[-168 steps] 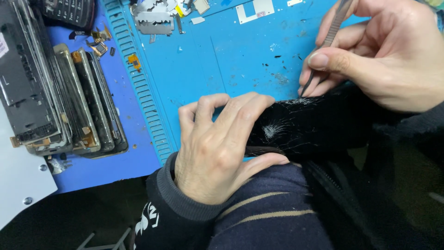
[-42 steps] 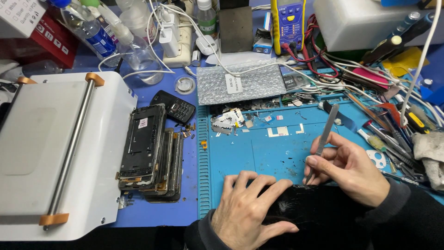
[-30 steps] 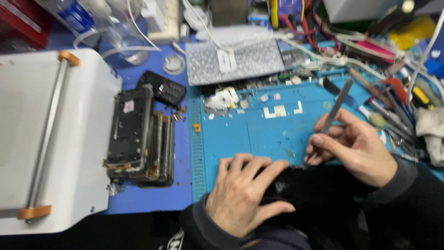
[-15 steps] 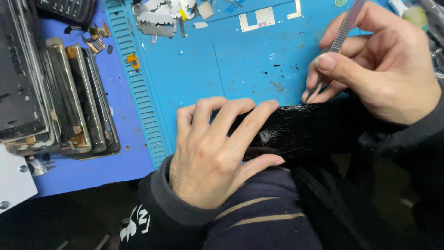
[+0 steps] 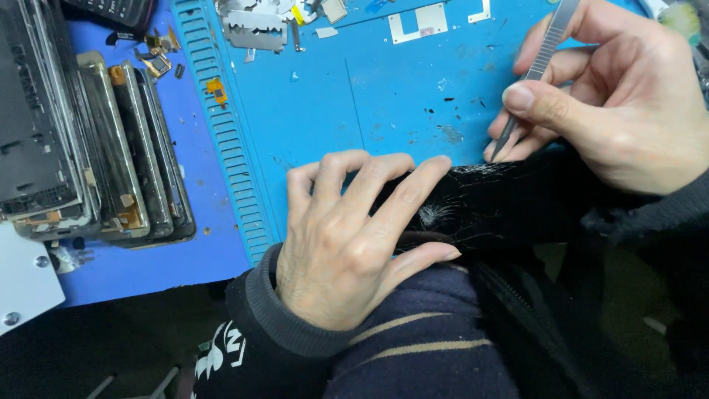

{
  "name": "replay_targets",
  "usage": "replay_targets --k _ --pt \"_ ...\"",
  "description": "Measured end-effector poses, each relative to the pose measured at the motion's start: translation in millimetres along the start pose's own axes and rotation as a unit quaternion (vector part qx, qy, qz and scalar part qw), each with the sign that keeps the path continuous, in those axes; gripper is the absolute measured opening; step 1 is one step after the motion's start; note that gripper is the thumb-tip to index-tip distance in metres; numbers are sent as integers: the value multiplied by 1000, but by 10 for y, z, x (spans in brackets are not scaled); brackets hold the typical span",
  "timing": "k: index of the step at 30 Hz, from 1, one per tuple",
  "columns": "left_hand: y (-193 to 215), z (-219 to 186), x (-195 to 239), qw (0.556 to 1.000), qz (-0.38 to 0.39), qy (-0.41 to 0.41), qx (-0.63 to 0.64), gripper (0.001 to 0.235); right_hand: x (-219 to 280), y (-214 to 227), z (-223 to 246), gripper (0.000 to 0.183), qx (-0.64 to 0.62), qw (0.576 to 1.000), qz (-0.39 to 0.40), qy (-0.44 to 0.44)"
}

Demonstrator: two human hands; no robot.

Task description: Removing glass shards and adhesive from a damaged smartphone screen using tweezers and a pry tool.

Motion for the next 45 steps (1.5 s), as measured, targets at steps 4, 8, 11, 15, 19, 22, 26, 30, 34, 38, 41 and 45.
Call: replay_targets --k 4,8,11,15,19,22,26,30,34,38,41,45 --pt "0 -13 -11 1000 0 -2 -3 70 -8 -1 -5 14 29 999 10 13" --pt "3 -9 -9 1000 -3 -3 -3 71 8 -8 -30 16 7 1000 18 -5" --pt "3 0 -7 1000 -1 -5 -2 70 10 -13 4 16 9 1000 21 3" --pt "4 6 1 1000 -2 -5 -1 71 7 -11 14 18 6 1000 6 10" --pt "4 12 1 1000 -3 -4 1 71 20 -23 57 19 38 999 -1 23" --pt "0 16 5 1000 -3 -5 3 71 23 -6 37 19 59 998 2 15" --pt "-2 14 3 1000 -3 -4 5 71 26 5 12 19 58 998 6 17" --pt "0 11 2 1000 -4 -3 6 72 25 6 11 16 42 999 5 9" --pt "1 11 0 1000 -4 -4 7 72 6 12 6 15 68 997 26 18" --pt "8 13 -3 1000 -4 -5 5 72 18 22 -10 15 65 998 26 5" --pt "10 8 -6 1000 -5 -7 6 72 23 48 -41 16 39 999 22 1" --pt "16 8 -12 1000 -2 -4 8 72 31 59 -52 17 16 999 35 10"
Point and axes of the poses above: each hand's wrist, its own x-axis away from the middle knuckle, its own y-axis out of the back of the hand, z = x × y, the point moved 1 cm from there along -x, towards the middle knuckle, and after that the axes turned 13 degrees about -z, right-handed, at the moved point
